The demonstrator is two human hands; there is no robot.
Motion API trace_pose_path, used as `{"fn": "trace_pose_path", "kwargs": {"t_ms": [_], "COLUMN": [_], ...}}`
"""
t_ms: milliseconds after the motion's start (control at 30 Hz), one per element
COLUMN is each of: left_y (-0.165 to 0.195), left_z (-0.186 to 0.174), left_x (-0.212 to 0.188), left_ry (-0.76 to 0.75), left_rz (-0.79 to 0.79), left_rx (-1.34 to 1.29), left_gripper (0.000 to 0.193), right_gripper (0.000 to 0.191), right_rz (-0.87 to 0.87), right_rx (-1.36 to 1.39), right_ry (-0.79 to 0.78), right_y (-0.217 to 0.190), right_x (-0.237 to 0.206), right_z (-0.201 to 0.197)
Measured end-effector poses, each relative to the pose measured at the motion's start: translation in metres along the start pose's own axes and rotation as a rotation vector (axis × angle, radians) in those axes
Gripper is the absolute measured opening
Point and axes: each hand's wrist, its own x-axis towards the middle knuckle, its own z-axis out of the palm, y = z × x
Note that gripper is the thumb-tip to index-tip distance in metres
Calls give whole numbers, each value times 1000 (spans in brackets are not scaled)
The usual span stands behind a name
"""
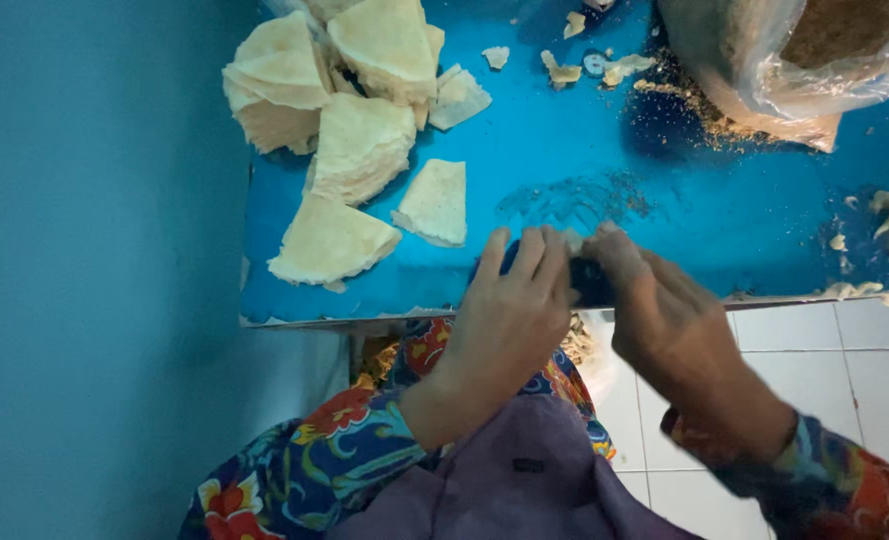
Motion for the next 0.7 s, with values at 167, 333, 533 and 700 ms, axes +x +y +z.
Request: {"fn": "trace_pose_path", "kwargs": {"t_ms": [167, 333, 533, 700], "left_y": [-11, -66, -92, -96], "left_z": [6, -1, 7, 14], "left_x": [26, 12, 3, -1], "left_ry": [63, 165, 159, 217], "left_rz": [-136, -289, -240, -217], "left_rx": [-52, 73, 120, 94], "left_gripper": [65, 50, 16, 15], "right_gripper": [81, 73, 70, 64], "right_rz": [80, 102, 84, 339], "right_rx": [-7, 210, 19, -209], "right_ry": [-177, -115, 43, -42], "right_y": [6, 14, 14, 52], "right_x": [15, 37, 35, -18], "right_z": [4, -13, -10, -20]}}
